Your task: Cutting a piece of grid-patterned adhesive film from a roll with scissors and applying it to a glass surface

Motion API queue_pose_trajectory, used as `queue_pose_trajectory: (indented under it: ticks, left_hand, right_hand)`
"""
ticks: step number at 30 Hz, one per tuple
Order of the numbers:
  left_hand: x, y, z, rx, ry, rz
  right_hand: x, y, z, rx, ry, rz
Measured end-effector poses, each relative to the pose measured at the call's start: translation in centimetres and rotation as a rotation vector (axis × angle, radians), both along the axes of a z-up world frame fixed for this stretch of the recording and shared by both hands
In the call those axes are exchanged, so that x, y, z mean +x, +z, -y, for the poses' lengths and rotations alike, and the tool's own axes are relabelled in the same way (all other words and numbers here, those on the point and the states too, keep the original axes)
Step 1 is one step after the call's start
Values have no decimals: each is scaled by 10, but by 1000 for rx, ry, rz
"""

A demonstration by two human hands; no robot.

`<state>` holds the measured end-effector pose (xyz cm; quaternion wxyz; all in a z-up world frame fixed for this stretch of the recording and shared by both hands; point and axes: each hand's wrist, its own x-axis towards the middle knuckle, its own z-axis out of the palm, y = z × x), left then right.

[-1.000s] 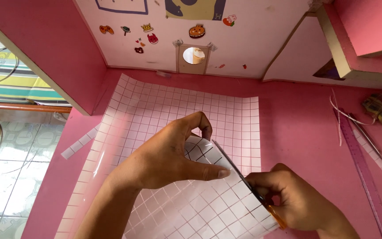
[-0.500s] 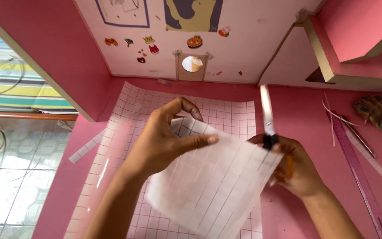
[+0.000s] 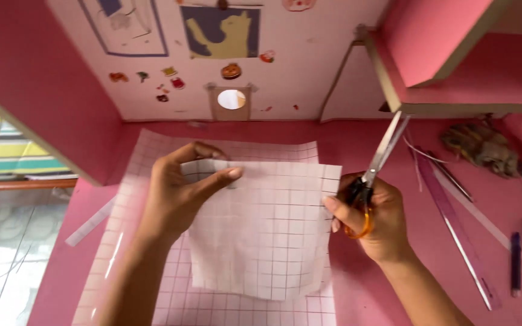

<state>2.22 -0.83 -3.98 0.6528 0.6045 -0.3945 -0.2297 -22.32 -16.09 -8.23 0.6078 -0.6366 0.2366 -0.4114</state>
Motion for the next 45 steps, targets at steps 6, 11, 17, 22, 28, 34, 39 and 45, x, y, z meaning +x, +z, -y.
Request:
queue_pose_trajectory:
  ticks: [6,11,17,22,28,34,39,45]
  left_hand:
    - [-3,-15,9,9,21,34]
    - [-9,-17,11,20,52,61]
    - [4,-15,8,-136,270,-11]
    - [17,-25,4,-201,354,-22]
    - [18,-31,9,-280,336,-75]
    - [15,-29,8,-268,363,-79]
    - [23,-32,7,-268,397,-106]
    - [17,-17,1,-188,403,-230]
  right_hand:
    - [1,12,3,-143,8,-11]
    - [-4,10,5,-144,36,6]
    - [-9,-2,17,64,291,100]
    - [-7,-12,16,7,301,7]
    - [-5,-8,22,-39,234,23]
    - [-9,-4,21,13,193,49]
    - [-12,-3,22,59,215,56]
    - [-17,2,23,99,258,-56]
